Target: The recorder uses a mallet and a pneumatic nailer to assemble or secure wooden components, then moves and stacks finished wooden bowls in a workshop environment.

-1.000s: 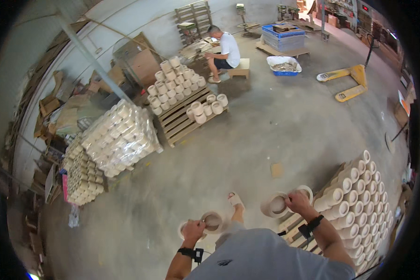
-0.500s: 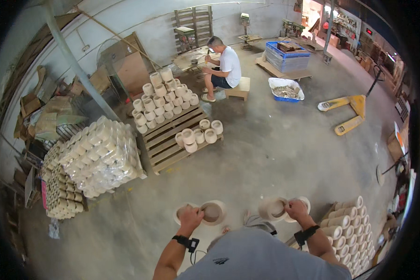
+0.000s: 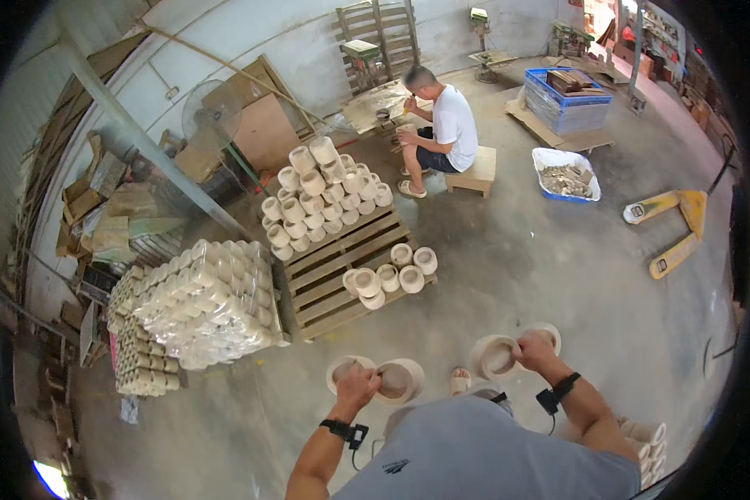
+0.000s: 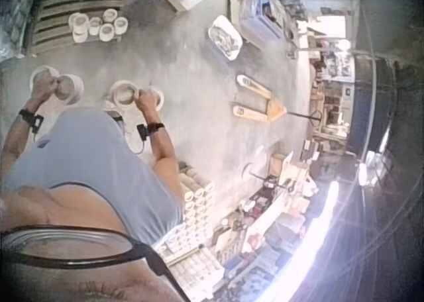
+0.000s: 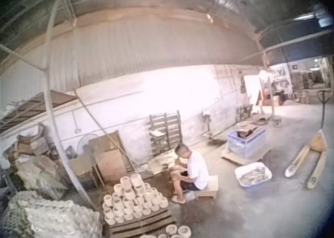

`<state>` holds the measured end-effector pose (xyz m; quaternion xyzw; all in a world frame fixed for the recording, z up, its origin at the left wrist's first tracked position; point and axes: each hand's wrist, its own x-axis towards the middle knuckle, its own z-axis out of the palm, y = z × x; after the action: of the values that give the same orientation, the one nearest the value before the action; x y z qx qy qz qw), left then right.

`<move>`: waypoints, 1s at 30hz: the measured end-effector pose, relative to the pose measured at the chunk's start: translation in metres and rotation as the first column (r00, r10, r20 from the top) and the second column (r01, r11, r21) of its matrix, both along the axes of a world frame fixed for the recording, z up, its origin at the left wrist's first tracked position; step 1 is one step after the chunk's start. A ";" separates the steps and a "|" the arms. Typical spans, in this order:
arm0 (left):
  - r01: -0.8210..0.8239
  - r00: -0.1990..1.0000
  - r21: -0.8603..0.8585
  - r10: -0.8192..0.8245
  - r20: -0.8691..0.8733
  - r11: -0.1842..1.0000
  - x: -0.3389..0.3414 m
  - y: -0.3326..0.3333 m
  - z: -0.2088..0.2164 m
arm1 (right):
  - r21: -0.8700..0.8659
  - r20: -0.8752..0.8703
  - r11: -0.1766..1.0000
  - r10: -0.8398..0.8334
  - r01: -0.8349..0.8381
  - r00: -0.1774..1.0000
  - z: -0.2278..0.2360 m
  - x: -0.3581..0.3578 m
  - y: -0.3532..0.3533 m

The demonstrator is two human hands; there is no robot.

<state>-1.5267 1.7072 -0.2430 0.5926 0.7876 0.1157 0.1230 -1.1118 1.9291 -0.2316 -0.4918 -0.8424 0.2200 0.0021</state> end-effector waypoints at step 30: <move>-0.080 0.986 0.076 0.068 0.154 0.994 -0.190 0.411 -0.098 | -0.233 0.284 0.737 0.675 -0.634 0.681 -0.018 -0.356 0.501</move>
<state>-1.7169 2.1179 -0.3414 0.5570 0.7920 0.1970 0.1538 -1.4674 2.4303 -0.2492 -0.1877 -0.9344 0.1633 -0.2549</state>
